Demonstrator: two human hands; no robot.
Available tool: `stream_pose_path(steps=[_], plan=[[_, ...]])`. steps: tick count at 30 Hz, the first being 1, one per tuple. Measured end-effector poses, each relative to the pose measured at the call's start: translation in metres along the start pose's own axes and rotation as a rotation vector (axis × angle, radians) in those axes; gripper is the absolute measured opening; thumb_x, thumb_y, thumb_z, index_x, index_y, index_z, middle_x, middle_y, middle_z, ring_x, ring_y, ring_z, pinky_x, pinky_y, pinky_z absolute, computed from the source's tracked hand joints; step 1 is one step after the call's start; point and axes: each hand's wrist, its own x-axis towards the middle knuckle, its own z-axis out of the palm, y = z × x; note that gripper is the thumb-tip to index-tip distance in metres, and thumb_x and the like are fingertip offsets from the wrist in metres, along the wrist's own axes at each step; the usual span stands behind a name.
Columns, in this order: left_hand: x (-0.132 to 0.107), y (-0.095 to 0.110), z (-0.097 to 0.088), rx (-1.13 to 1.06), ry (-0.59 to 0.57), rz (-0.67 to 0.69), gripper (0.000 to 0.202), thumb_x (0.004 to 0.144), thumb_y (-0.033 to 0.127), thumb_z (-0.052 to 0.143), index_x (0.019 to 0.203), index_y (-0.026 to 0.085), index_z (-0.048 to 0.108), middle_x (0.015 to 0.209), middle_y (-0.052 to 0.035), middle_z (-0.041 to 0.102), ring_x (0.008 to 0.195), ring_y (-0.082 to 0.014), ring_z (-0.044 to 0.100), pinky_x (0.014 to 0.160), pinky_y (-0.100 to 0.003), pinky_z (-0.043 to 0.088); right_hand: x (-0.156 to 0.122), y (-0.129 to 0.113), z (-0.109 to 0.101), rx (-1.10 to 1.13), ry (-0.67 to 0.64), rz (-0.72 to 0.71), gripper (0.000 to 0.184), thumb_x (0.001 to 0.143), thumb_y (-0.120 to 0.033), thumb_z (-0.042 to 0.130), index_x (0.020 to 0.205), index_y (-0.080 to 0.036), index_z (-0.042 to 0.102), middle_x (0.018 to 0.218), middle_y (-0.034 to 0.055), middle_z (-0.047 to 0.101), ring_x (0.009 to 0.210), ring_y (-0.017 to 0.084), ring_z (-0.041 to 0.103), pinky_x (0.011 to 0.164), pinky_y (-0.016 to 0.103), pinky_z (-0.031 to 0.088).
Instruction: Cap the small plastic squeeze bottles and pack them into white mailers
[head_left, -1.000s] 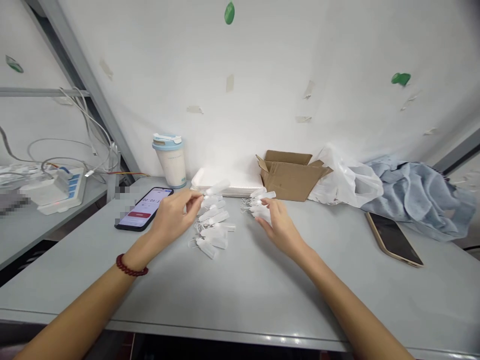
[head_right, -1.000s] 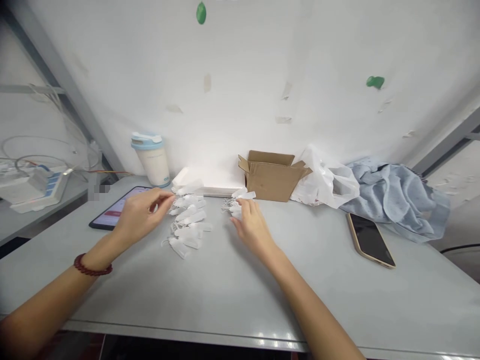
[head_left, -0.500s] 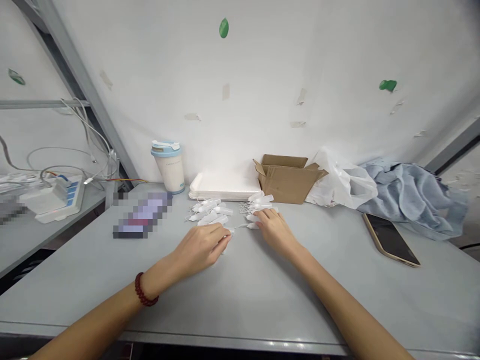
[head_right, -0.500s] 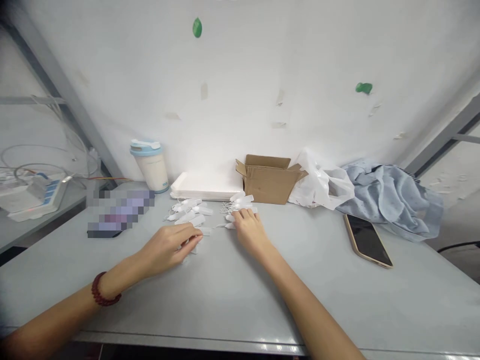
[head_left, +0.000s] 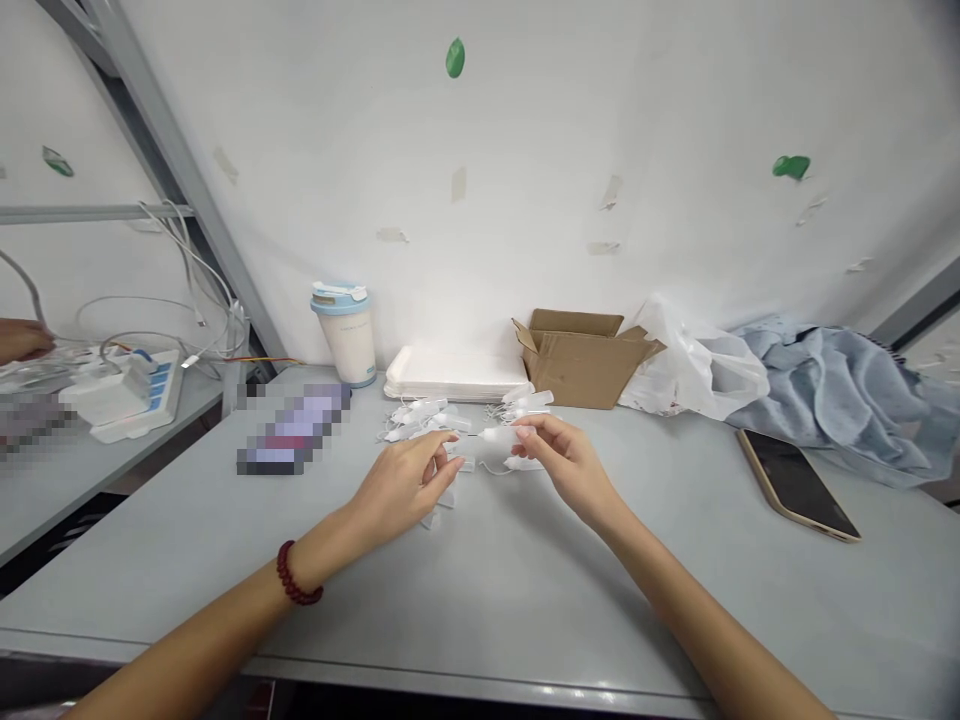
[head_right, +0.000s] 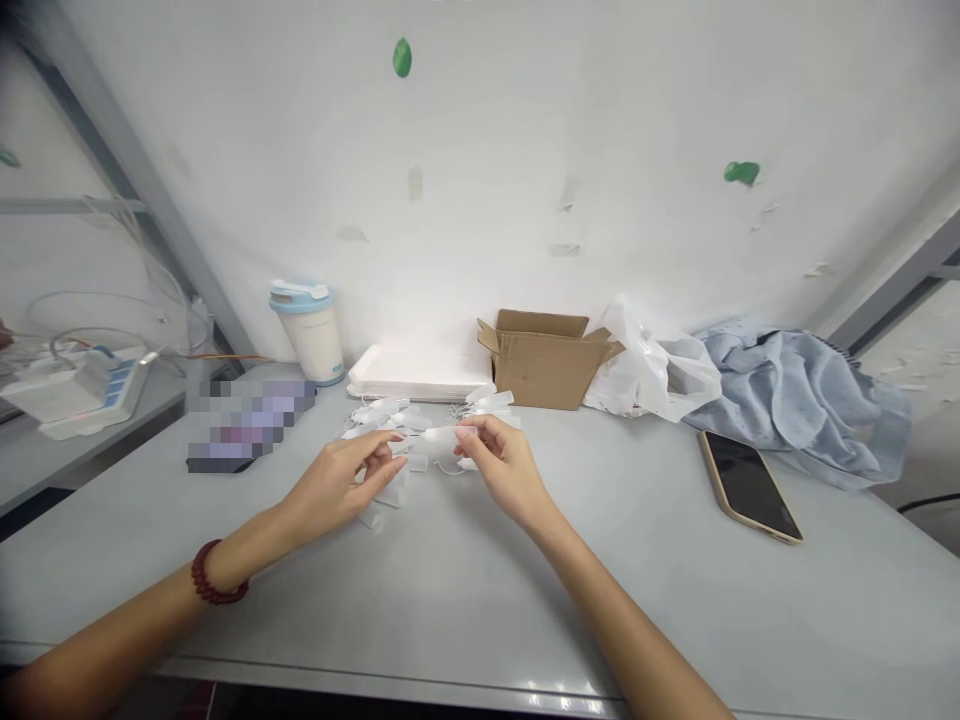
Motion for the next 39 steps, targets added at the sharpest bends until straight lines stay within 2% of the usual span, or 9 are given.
stream_pose_path(steps=[4, 8, 11, 17, 21, 27, 39], plan=[[0.002, 0.007, -0.003, -0.118, -0.015, -0.032, 0.027, 0.088, 0.032, 0.048, 0.106, 0.015, 0.059, 0.066, 0.0021, 0.062, 0.054, -0.0102, 0.052, 0.053, -0.021, 0.039, -0.002, -0.006, 0.001, 0.124, -0.024, 0.015, 0.026, 0.082, -0.044, 0.054, 0.083, -0.018, 0.06, 0.068, 0.0005, 0.059, 0.071, 0.014, 0.055, 0.069, 0.027, 0.041], [0.002, 0.011, -0.007, -0.186, 0.013, -0.041, 0.022, 0.088, 0.031, 0.047, 0.095, 0.016, 0.062, 0.064, 0.0024, 0.061, 0.055, -0.0097, 0.05, 0.05, -0.019, 0.036, -0.003, -0.005, 0.0, 0.112, 0.006, 0.041, 0.026, 0.081, -0.044, 0.054, 0.08, -0.018, 0.06, 0.066, 0.0002, 0.058, 0.069, 0.014, 0.052, 0.068, 0.026, 0.04], [0.002, 0.011, -0.009, -0.191, 0.009, -0.041, 0.023, 0.089, 0.03, 0.045, 0.083, 0.016, 0.062, 0.063, 0.0022, 0.059, 0.056, -0.0096, 0.05, 0.05, -0.02, 0.035, -0.003, -0.003, 0.0, 0.097, 0.037, 0.046, 0.027, 0.081, -0.045, 0.054, 0.078, -0.019, 0.06, 0.065, 0.0, 0.058, 0.068, 0.014, 0.052, 0.066, 0.027, 0.04], [0.002, 0.011, -0.01, -0.191, -0.004, -0.039, 0.023, 0.09, 0.028, 0.044, 0.077, 0.017, 0.059, 0.063, 0.0025, 0.058, 0.057, -0.0097, 0.049, 0.052, -0.02, 0.035, -0.002, -0.001, -0.001, 0.088, 0.074, 0.024, 0.028, 0.082, -0.044, 0.054, 0.075, -0.018, 0.059, 0.062, -0.0012, 0.056, 0.064, 0.012, 0.05, 0.064, 0.025, 0.038], [0.002, 0.01, -0.009, -0.128, -0.015, 0.013, 0.028, 0.092, 0.025, 0.039, 0.07, 0.017, 0.054, 0.063, 0.0023, 0.056, 0.056, -0.0101, 0.048, 0.056, -0.021, 0.036, -0.002, -0.001, 0.001, 0.063, 0.068, 0.015, 0.028, 0.083, -0.044, 0.053, 0.071, -0.018, 0.057, 0.06, -0.0021, 0.052, 0.061, 0.012, 0.047, 0.059, 0.024, 0.036], [0.0, 0.014, -0.007, -0.094, -0.12, 0.097, 0.027, 0.092, 0.023, 0.037, 0.072, 0.017, 0.054, 0.062, 0.0017, 0.056, 0.057, -0.0112, 0.051, 0.058, -0.022, 0.037, -0.003, 0.002, 0.008, 0.046, 0.017, 0.012, 0.031, 0.084, -0.045, 0.05, 0.068, -0.018, 0.053, 0.057, -0.0031, 0.046, 0.056, 0.01, 0.042, 0.052, 0.023, 0.033], [0.0, 0.012, -0.004, -0.129, -0.094, 0.053, 0.028, 0.092, 0.023, 0.038, 0.068, 0.017, 0.053, 0.06, 0.0025, 0.055, 0.055, -0.0107, 0.049, 0.058, -0.022, 0.037, 0.001, 0.009, 0.012, 0.088, 0.0, 0.018, 0.035, 0.084, -0.048, 0.048, 0.064, -0.019, 0.049, 0.056, -0.0027, 0.044, 0.054, 0.011, 0.04, 0.052, 0.024, 0.031]])
